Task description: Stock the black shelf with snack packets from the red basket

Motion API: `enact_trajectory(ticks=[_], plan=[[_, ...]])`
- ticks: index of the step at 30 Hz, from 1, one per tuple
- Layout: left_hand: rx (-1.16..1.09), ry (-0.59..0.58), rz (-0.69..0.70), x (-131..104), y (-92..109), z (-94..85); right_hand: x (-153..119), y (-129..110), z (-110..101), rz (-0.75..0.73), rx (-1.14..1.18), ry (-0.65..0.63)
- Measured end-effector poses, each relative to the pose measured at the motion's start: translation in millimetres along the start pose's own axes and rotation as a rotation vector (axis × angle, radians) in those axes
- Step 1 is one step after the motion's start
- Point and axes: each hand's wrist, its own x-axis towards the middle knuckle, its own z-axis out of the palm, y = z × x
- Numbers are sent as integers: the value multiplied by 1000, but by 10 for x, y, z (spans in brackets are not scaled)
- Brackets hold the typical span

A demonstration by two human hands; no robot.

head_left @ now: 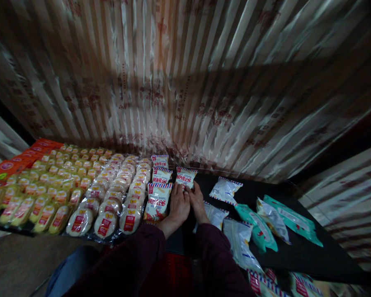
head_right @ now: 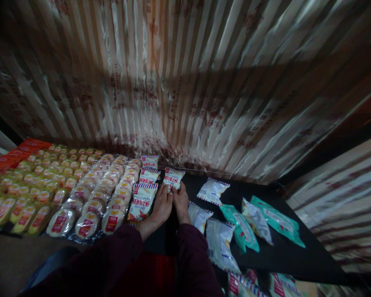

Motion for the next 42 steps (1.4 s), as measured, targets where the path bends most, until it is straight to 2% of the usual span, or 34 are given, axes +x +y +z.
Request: enact_trajectory(ticks=[10,19,24,28,35,38,42], plan=[[38,-14,-37,179,-23,53,249,72,111,18,-35,70],[96,11,-59,331,28,155,396,136,212,1,-37,50],[206,-31,-61,403,78,138,497,205,287,-39,-68,83],[216,-26,-73,465,138,94,579,250,327,-100,-90,55],[238,-59,-60,488,247,15,601,202,357,-175,-269,106],[263,-50,-43,480,248,21,598,194,337,-229,-288,91],[219,-16,-51,484,218,40,657,187,314,-183,-239,73]])
